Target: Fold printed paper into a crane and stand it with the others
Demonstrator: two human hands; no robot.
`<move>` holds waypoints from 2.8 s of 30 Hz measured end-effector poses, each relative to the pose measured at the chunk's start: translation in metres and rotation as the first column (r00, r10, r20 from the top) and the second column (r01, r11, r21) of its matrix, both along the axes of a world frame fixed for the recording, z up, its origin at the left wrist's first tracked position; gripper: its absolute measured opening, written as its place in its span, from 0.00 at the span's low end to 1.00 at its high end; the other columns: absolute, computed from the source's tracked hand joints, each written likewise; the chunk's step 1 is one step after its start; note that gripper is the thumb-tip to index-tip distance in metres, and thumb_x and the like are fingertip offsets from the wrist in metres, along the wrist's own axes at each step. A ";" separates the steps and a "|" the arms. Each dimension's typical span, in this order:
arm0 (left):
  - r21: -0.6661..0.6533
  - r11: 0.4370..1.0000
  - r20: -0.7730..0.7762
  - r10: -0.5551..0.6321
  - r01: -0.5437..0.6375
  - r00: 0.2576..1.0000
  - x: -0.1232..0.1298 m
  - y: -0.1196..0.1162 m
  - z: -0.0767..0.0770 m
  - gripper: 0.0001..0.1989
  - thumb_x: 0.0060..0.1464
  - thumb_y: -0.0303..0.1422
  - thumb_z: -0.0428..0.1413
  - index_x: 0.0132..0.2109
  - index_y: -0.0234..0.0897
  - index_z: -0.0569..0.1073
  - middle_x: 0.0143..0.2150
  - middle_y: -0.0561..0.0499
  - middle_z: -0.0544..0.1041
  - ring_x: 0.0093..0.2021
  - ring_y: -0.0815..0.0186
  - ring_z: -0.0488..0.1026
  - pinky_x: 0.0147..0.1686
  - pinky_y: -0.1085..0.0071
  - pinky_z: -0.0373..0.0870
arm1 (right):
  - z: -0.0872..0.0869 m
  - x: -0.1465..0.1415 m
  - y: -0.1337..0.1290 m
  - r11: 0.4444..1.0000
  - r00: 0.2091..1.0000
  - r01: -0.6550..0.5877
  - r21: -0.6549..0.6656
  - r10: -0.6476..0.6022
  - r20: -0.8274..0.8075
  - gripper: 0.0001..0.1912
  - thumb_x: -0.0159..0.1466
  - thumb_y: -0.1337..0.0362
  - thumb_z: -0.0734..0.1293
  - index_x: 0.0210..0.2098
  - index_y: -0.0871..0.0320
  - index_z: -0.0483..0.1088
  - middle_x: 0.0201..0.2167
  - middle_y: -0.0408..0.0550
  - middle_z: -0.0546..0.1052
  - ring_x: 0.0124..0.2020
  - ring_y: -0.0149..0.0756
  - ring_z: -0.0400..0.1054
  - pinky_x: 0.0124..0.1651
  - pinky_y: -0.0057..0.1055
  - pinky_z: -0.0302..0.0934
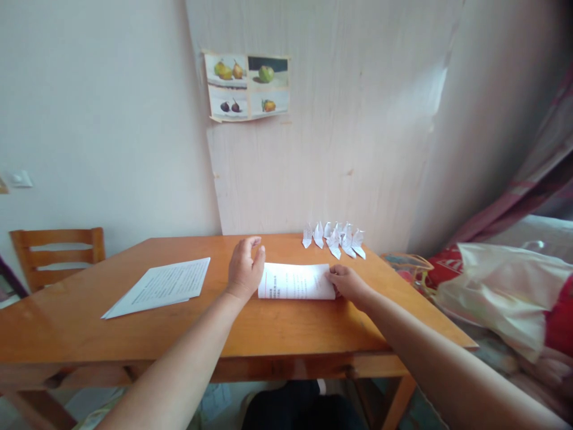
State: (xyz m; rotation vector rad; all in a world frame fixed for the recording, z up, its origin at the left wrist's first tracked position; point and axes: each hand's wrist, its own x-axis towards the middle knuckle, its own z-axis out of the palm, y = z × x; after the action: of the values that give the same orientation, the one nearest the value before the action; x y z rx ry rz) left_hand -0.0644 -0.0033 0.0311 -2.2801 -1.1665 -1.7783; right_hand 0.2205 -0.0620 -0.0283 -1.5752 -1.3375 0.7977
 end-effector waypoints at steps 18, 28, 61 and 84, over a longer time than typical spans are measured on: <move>-0.162 0.949 -0.698 -0.304 0.270 0.648 0.044 -0.037 -0.018 0.17 0.63 0.36 0.53 0.56 0.37 0.74 0.57 0.43 0.77 0.58 0.54 0.73 0.57 0.54 0.69 | 0.022 0.003 0.008 0.998 0.934 0.022 -0.067 0.003 0.356 0.06 0.63 0.64 0.65 0.37 0.61 0.71 0.27 0.47 0.75 0.27 0.35 0.69 0.28 0.28 0.55; -0.321 0.923 -0.706 -0.383 0.214 0.595 0.044 -0.039 -0.039 0.19 0.62 0.34 0.55 0.60 0.41 0.70 0.61 0.46 0.73 0.60 0.55 0.70 0.62 0.53 0.65 | 0.057 -0.030 -0.036 0.916 0.591 -0.345 0.205 0.042 0.806 0.10 0.70 0.63 0.61 0.39 0.57 0.74 0.36 0.49 0.76 0.39 0.38 0.71 0.41 0.32 0.59; -0.302 0.949 -0.764 -0.298 0.091 0.572 0.024 -0.033 -0.059 0.22 0.66 0.40 0.49 0.64 0.43 0.67 0.66 0.47 0.69 0.64 0.54 0.66 0.64 0.51 0.64 | 0.023 -0.036 -0.044 0.911 0.504 -0.411 -0.023 0.249 0.827 0.13 0.66 0.61 0.65 0.47 0.57 0.75 0.47 0.52 0.79 0.48 0.48 0.73 0.54 0.46 0.67; -0.453 0.889 -0.705 -0.403 0.066 0.583 0.028 -0.041 -0.053 0.26 0.66 0.47 0.48 0.64 0.41 0.65 0.69 0.45 0.64 0.68 0.54 0.60 0.67 0.52 0.57 | -0.015 -0.011 -0.033 0.764 0.411 -0.570 0.300 -0.051 0.910 0.17 0.63 0.57 0.68 0.51 0.52 0.74 0.44 0.52 0.82 0.39 0.50 0.79 0.36 0.43 0.76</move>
State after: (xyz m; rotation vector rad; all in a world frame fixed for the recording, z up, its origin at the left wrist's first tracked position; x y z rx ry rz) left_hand -0.0361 -0.0444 -0.0222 -3.0292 -1.0705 -0.3423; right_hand 0.2091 -0.0949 -0.0438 -1.2286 -2.3833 -0.4568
